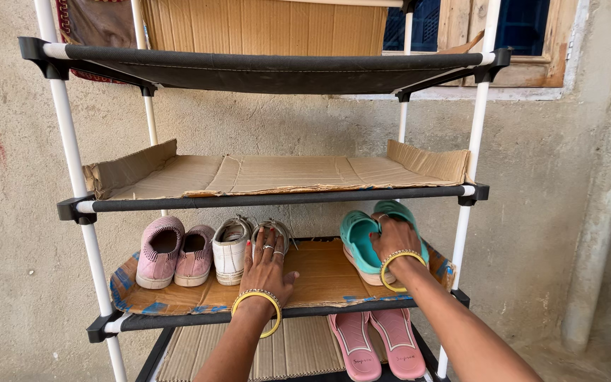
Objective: The person wipes several pairs of shoes with a cloth and places them on a multi-tier shoe rack. The person cleans teal clogs, beige sandals, pink slip-ons, and brown platform sandals, then arranges them on the rack.
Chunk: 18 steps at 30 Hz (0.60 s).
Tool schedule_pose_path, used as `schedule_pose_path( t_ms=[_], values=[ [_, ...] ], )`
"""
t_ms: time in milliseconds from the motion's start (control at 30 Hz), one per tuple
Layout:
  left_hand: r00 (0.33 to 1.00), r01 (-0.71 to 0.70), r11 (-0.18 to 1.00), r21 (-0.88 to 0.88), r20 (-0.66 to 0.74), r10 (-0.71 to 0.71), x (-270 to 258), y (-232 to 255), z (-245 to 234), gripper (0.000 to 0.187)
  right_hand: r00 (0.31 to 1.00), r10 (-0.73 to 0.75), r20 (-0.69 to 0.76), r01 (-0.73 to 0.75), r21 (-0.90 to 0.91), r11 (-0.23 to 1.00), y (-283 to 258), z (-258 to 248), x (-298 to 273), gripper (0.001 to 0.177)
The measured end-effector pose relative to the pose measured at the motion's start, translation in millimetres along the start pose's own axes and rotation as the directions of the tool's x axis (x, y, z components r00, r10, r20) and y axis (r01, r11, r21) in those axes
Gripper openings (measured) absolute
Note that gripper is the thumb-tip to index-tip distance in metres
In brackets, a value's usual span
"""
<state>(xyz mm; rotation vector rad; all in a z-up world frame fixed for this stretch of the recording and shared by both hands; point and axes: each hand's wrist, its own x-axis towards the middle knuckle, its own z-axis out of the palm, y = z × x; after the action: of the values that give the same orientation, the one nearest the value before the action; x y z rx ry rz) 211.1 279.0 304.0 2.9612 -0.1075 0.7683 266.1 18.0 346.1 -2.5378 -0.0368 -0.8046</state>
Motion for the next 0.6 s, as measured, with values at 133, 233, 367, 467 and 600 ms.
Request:
schedule_pose_path(
  t_ms=[133,233,367,467,600],
  values=[
    [1.0,-0.006,1.0,0.022,0.015,0.005,0.0,-1.3,-0.3,0.088,0.999,0.028,-0.031,-0.029,-0.038,0.999,-7.7,4.4,-1.2,0.042],
    [1.0,-0.005,1.0,0.002,0.014,0.005,0.7,-1.0,-0.9,0.089,0.997,0.016,-0.082,-0.022,-0.074,0.997,-4.1,11.0,-10.4,0.043],
    [1.0,-0.007,1.0,-0.027,0.006,0.007,2.3,-2.3,0.1,0.09,0.981,-0.026,-0.19,0.009,-0.09,0.996,0.1,25.6,-7.9,0.039],
    [1.0,-0.006,1.0,-0.029,0.021,0.007,2.7,-2.0,1.2,0.089,0.986,-0.015,-0.165,0.008,-0.039,0.999,5.6,32.9,2.4,0.038],
    [1.0,-0.001,1.0,-0.015,0.012,0.002,3.7,-1.9,2.1,0.089,0.987,-0.048,-0.151,0.043,-0.04,0.998,9.3,46.3,11.2,0.04]
  ],
)
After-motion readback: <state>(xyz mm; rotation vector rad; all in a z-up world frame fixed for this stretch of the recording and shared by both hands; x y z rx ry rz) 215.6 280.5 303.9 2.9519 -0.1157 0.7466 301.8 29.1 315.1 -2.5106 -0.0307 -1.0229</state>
